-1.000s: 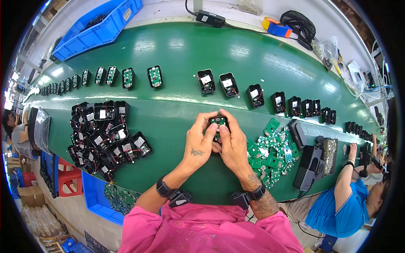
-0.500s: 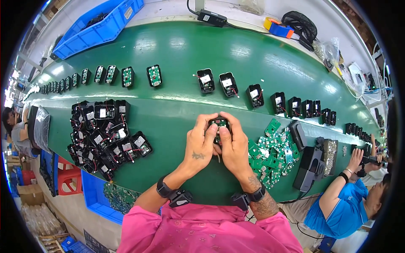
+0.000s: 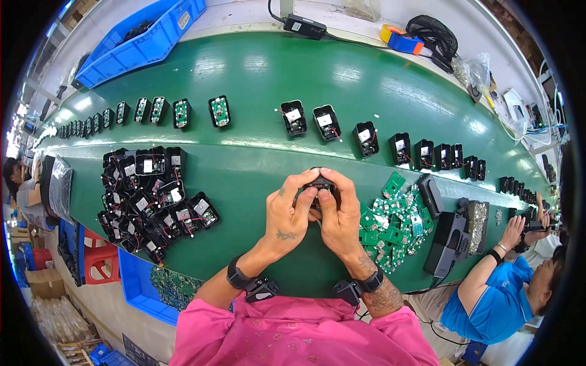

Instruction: Assembling electronic circuit boards into black plastic housings on an industrial assembly line.

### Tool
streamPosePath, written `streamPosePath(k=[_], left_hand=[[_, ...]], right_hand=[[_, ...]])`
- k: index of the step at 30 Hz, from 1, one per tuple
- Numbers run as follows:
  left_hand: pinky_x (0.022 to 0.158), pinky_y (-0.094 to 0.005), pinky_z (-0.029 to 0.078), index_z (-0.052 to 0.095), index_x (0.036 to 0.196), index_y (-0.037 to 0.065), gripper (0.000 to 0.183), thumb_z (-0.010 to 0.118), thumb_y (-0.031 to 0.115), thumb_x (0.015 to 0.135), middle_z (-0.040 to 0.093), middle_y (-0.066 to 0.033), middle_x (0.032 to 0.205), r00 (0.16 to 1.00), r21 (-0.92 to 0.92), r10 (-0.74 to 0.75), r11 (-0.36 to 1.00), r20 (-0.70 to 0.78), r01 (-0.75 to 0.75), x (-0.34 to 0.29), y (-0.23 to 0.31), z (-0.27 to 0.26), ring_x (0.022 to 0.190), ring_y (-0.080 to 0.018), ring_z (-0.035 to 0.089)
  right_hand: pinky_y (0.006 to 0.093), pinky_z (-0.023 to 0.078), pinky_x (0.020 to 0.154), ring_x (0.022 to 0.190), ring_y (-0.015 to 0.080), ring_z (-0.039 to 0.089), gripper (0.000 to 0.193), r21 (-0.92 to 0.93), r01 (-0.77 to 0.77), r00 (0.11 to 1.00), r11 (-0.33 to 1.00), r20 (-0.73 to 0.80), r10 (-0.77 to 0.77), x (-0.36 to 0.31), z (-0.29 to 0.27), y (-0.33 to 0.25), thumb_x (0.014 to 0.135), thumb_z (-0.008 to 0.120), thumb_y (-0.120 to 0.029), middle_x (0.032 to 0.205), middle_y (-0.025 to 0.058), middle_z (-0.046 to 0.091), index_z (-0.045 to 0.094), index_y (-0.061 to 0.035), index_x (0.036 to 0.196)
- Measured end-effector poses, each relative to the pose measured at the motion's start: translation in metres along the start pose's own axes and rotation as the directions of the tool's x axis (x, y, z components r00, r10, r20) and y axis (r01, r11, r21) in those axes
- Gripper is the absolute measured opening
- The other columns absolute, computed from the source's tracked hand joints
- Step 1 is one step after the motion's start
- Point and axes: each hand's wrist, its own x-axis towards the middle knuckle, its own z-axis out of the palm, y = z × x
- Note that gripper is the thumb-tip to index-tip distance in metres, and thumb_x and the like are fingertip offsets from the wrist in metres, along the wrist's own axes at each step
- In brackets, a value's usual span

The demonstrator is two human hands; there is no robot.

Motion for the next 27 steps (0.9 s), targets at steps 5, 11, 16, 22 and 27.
streamPosePath(k=[5, 11, 16, 22, 27], left_hand=[[0.063, -0.0305, 0.059, 0.058, 0.122, 0.004, 0.025, 0.057, 0.001, 0.097, 0.067, -0.0206, 0.120, 0.992, 0.005, 0.128, 0.992, -0.002, -0.128, -0.003, 0.004, 0.001, 0.081, -0.0237, 0.073], [0.068, -0.0335, 0.060, 0.053, 0.124, 0.008, 0.039, 0.062, -0.005, 0.089, 0.065, -0.0263, 0.119, 0.823, 0.241, 0.567, 0.795, 0.033, -0.557, 0.006, 0.004, 0.002, 0.095, -0.0387, 0.072], [0.070, -0.0344, 0.060, 0.051, 0.126, 0.010, 0.043, 0.063, -0.006, 0.087, 0.065, -0.0273, 0.118, 0.797, 0.254, 0.602, 0.766, 0.041, -0.591, 0.003, 0.006, 0.004, 0.096, -0.0382, 0.072], [0.065, -0.0321, 0.060, 0.056, 0.124, 0.006, 0.031, 0.059, 0.000, 0.094, 0.067, -0.0253, 0.115, 0.886, 0.202, 0.464, 0.870, -0.028, -0.449, 0.000, 0.006, 0.000, 0.087, -0.0329, 0.073], [0.048, -0.0266, 0.056, 0.056, 0.124, 0.001, 0.028, 0.052, 0.016, 0.101, 0.067, -0.0137, 0.099, 0.958, 0.026, -0.190, 0.979, -0.213, 0.200, 0.043, 0.018, -0.026, 0.060, -0.0184, 0.069]], right_hand=[[0.0331, 0.050, 0.068, 0.078, 0.0239, 0.059, 0.029, -0.052, 0.136, 0.991, 0.989, -0.006, -0.136, 0.001, -0.003, 0.000, 0.100, 0.057, -0.010, 0.095, 0.0127, 0.060, 0.054, -0.0060, 0.129], [0.0372, 0.050, 0.061, 0.077, 0.0299, 0.060, 0.046, -0.119, 0.430, 0.903, 0.895, 0.031, -0.429, 0.009, -0.008, -0.005, 0.091, 0.062, 0.002, 0.097, 0.0163, 0.060, 0.048, -0.0084, 0.134], [0.0369, 0.050, 0.062, 0.077, 0.0286, 0.060, 0.043, -0.113, 0.441, 0.897, 0.890, 0.012, -0.443, 0.003, -0.009, -0.003, 0.091, 0.063, 0.000, 0.096, 0.0156, 0.060, 0.050, -0.0086, 0.131], [0.0373, 0.050, 0.064, 0.074, 0.0273, 0.059, 0.040, -0.110, 0.332, 0.943, 0.937, 0.010, -0.333, 0.007, -0.005, -0.003, 0.094, 0.060, -0.004, 0.095, 0.0153, 0.060, 0.051, -0.0073, 0.133], [0.0319, 0.051, 0.071, 0.078, 0.0211, 0.061, 0.025, -0.404, 0.093, 0.990, 0.910, -0.056, -0.126, 0.018, -0.026, -0.007, 0.094, 0.061, -0.007, 0.096, 0.0124, 0.064, 0.064, -0.0011, 0.118]])
